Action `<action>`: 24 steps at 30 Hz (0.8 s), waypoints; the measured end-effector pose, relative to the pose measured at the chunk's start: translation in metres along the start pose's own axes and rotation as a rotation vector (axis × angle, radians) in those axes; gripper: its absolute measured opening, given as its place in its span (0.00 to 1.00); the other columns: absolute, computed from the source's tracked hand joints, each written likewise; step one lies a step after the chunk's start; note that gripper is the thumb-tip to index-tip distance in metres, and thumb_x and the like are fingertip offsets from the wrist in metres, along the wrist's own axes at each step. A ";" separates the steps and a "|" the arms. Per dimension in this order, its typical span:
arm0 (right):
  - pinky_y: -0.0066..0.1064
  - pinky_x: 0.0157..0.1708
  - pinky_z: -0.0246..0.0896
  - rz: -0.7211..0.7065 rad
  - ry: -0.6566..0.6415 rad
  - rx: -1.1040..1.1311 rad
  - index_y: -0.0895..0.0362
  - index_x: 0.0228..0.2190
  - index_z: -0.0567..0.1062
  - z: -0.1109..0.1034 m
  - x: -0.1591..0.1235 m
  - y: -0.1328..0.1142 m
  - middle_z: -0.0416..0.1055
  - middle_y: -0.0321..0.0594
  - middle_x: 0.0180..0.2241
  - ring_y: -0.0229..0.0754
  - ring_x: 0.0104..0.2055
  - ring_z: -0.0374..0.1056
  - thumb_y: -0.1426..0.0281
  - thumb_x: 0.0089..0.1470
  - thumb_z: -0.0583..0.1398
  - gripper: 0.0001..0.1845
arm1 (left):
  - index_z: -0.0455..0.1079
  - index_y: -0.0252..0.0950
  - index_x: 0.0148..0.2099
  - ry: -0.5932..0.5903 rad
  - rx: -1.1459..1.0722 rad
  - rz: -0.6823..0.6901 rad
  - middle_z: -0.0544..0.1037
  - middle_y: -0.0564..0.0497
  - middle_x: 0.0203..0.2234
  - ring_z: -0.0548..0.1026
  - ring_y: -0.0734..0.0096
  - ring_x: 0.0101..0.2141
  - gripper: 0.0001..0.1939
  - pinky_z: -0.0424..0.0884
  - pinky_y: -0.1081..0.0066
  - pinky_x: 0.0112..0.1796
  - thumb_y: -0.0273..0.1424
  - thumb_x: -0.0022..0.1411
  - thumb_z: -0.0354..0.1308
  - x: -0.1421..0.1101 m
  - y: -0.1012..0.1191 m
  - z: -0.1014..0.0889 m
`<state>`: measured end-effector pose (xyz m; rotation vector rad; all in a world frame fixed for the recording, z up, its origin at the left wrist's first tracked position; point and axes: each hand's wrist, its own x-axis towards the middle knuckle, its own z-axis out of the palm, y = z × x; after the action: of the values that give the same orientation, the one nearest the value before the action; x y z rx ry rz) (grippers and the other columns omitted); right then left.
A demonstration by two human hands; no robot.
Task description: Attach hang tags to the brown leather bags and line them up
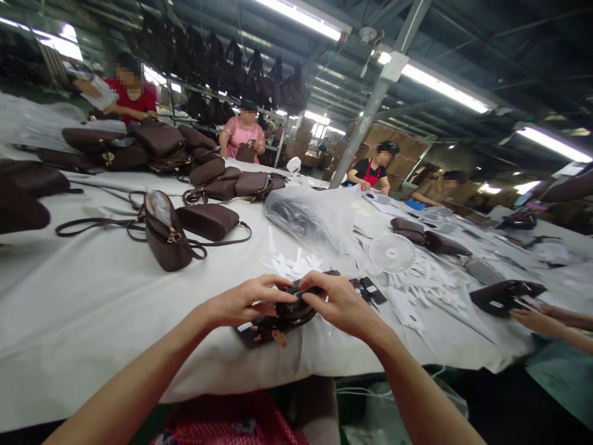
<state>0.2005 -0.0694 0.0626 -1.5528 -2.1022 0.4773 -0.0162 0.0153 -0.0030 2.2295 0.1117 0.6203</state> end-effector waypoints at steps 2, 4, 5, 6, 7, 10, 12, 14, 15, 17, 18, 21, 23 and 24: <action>0.29 0.36 0.58 0.027 0.048 0.089 0.55 0.33 0.74 0.005 0.001 0.004 0.75 0.35 0.32 0.38 0.34 0.68 0.76 0.51 0.57 0.08 | 0.69 0.46 0.58 -0.003 0.004 -0.001 0.66 0.45 0.57 0.65 0.58 0.57 0.21 0.64 0.59 0.57 0.26 0.64 0.53 0.004 0.003 -0.003; 0.29 0.36 0.58 0.050 0.079 0.216 0.56 0.31 0.73 0.011 0.004 0.009 0.73 0.34 0.30 0.38 0.34 0.67 0.75 0.49 0.57 0.06 | 0.73 0.44 0.53 0.065 0.027 -0.026 0.67 0.44 0.54 0.65 0.57 0.56 0.17 0.63 0.58 0.56 0.27 0.63 0.54 0.006 0.003 0.000; 0.29 0.36 0.58 0.063 0.085 0.301 0.56 0.29 0.72 0.015 0.005 0.011 0.71 0.34 0.29 0.37 0.34 0.66 0.74 0.49 0.57 0.04 | 0.75 0.42 0.49 0.110 0.033 -0.037 0.68 0.44 0.53 0.66 0.57 0.55 0.14 0.64 0.58 0.56 0.29 0.63 0.55 0.006 0.002 0.004; 0.29 0.35 0.58 0.075 0.086 0.398 0.56 0.28 0.71 0.019 0.006 0.013 0.70 0.33 0.28 0.37 0.33 0.65 0.73 0.48 0.57 0.03 | 0.76 0.41 0.46 0.155 0.034 -0.041 0.68 0.44 0.52 0.66 0.57 0.54 0.11 0.64 0.58 0.55 0.30 0.64 0.55 0.007 0.000 0.007; 0.29 0.35 0.58 0.086 0.085 0.493 0.56 0.28 0.70 0.022 0.008 0.014 0.68 0.33 0.28 0.37 0.32 0.64 0.71 0.48 0.58 0.02 | 0.76 0.40 0.44 0.199 0.028 -0.037 0.68 0.44 0.51 0.66 0.58 0.53 0.10 0.64 0.59 0.55 0.31 0.64 0.55 0.006 -0.003 0.012; 0.28 0.33 0.58 0.102 0.120 0.595 0.56 0.28 0.70 0.027 0.010 0.012 0.68 0.33 0.27 0.36 0.31 0.63 0.69 0.48 0.59 0.04 | 0.76 0.39 0.41 0.310 0.002 0.009 0.69 0.44 0.49 0.67 0.58 0.51 0.10 0.65 0.60 0.53 0.37 0.64 0.56 0.006 -0.013 0.024; 0.28 0.34 0.58 0.078 0.134 0.476 0.56 0.29 0.71 0.025 0.010 0.008 0.70 0.33 0.28 0.36 0.32 0.64 0.71 0.49 0.59 0.02 | 0.75 0.39 0.41 0.359 0.015 0.026 0.70 0.43 0.48 0.69 0.59 0.49 0.12 0.67 0.60 0.52 0.40 0.64 0.56 0.007 -0.018 0.032; 0.28 0.34 0.57 0.042 0.111 0.328 0.56 0.29 0.73 0.019 0.008 0.003 0.72 0.33 0.28 0.36 0.32 0.65 0.75 0.50 0.58 0.04 | 0.75 0.39 0.40 0.384 0.046 0.047 0.71 0.43 0.47 0.69 0.60 0.47 0.11 0.67 0.61 0.50 0.39 0.65 0.56 0.010 -0.020 0.038; 0.28 0.34 0.57 0.031 0.092 0.287 0.56 0.29 0.73 0.015 0.006 0.002 0.72 0.33 0.28 0.36 0.32 0.65 0.76 0.50 0.57 0.05 | 0.75 0.39 0.39 0.391 0.060 0.063 0.71 0.44 0.47 0.69 0.61 0.47 0.10 0.68 0.62 0.49 0.38 0.65 0.56 0.012 -0.020 0.042; 0.27 0.33 0.57 0.014 0.059 0.290 0.56 0.28 0.72 0.007 0.003 0.002 0.71 0.32 0.27 0.35 0.31 0.65 0.78 0.50 0.57 0.07 | 0.75 0.39 0.37 0.422 0.068 0.080 0.72 0.45 0.45 0.69 0.61 0.47 0.08 0.67 0.62 0.48 0.36 0.64 0.57 0.017 -0.019 0.048; 0.27 0.34 0.57 0.008 0.052 0.320 0.56 0.28 0.72 0.003 0.002 0.003 0.71 0.32 0.27 0.36 0.31 0.65 0.78 0.49 0.57 0.06 | 0.74 0.39 0.38 0.447 0.054 0.068 0.72 0.45 0.45 0.69 0.61 0.46 0.07 0.68 0.63 0.48 0.36 0.64 0.58 0.020 -0.019 0.050; 0.29 0.36 0.59 0.009 0.061 0.427 0.56 0.31 0.72 0.000 0.001 0.011 0.71 0.33 0.30 0.37 0.33 0.65 0.76 0.50 0.58 0.05 | 0.71 0.39 0.46 0.473 -0.041 -0.028 0.71 0.46 0.44 0.69 0.61 0.44 0.13 0.69 0.63 0.45 0.38 0.61 0.60 0.029 -0.018 0.052; 0.30 0.37 0.59 0.013 0.115 0.523 0.56 0.32 0.71 0.005 0.003 0.016 0.70 0.34 0.30 0.37 0.34 0.65 0.74 0.50 0.58 0.04 | 0.69 0.40 0.50 0.376 -0.077 -0.030 0.71 0.46 0.44 0.69 0.60 0.45 0.18 0.69 0.62 0.45 0.41 0.60 0.61 0.036 -0.016 0.049; 0.30 0.36 0.60 0.017 0.150 0.597 0.56 0.32 0.71 0.008 0.004 0.018 0.70 0.33 0.29 0.36 0.33 0.64 0.74 0.50 0.58 0.04 | 0.70 0.40 0.50 0.308 -0.073 -0.010 0.71 0.46 0.44 0.68 0.59 0.46 0.18 0.68 0.61 0.47 0.41 0.60 0.60 0.040 -0.014 0.047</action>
<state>0.2092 -0.0601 0.0472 -1.2102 -1.6271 0.8701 0.0427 0.0035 -0.0231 2.0489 0.2525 0.9442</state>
